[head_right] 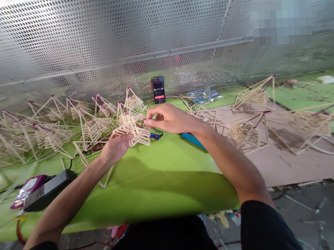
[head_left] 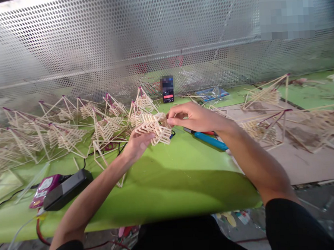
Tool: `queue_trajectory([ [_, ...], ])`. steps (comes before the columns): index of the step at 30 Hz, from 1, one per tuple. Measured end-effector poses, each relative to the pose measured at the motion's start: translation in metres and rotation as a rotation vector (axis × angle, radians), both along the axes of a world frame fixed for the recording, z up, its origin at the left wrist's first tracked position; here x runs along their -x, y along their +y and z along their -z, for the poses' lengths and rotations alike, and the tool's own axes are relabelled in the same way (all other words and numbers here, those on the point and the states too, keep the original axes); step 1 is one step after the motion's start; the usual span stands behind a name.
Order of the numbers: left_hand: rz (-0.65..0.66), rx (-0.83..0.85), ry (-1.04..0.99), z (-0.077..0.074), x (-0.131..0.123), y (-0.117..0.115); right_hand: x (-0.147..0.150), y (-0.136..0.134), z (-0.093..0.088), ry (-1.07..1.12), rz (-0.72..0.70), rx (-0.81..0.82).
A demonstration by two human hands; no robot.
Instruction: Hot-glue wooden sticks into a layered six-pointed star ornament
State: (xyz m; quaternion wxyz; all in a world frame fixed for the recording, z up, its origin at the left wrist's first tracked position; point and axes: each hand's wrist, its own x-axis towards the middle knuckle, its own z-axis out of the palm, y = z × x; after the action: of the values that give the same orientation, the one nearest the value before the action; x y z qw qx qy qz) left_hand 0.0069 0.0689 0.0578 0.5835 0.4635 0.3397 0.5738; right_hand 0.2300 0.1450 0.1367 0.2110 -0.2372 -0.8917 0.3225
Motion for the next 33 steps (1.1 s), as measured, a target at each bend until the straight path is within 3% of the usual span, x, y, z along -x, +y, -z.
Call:
queue_trajectory([
  [5,-0.010,0.019,0.037,0.001,0.001,0.001,0.000,0.001,0.001,0.035,0.030,-0.026],
  [15,0.184,0.059,0.090,0.001,0.015,0.001,-0.003,-0.004,-0.004,0.084,0.055,-0.058],
  [25,0.088,0.138,0.110,0.006,0.013,0.001,0.000,-0.013,-0.003,0.098,-0.002,-0.192],
  [33,0.192,0.077,0.140,-0.001,0.008,0.000,0.002,-0.018,-0.003,0.123,-0.045,-0.231],
])
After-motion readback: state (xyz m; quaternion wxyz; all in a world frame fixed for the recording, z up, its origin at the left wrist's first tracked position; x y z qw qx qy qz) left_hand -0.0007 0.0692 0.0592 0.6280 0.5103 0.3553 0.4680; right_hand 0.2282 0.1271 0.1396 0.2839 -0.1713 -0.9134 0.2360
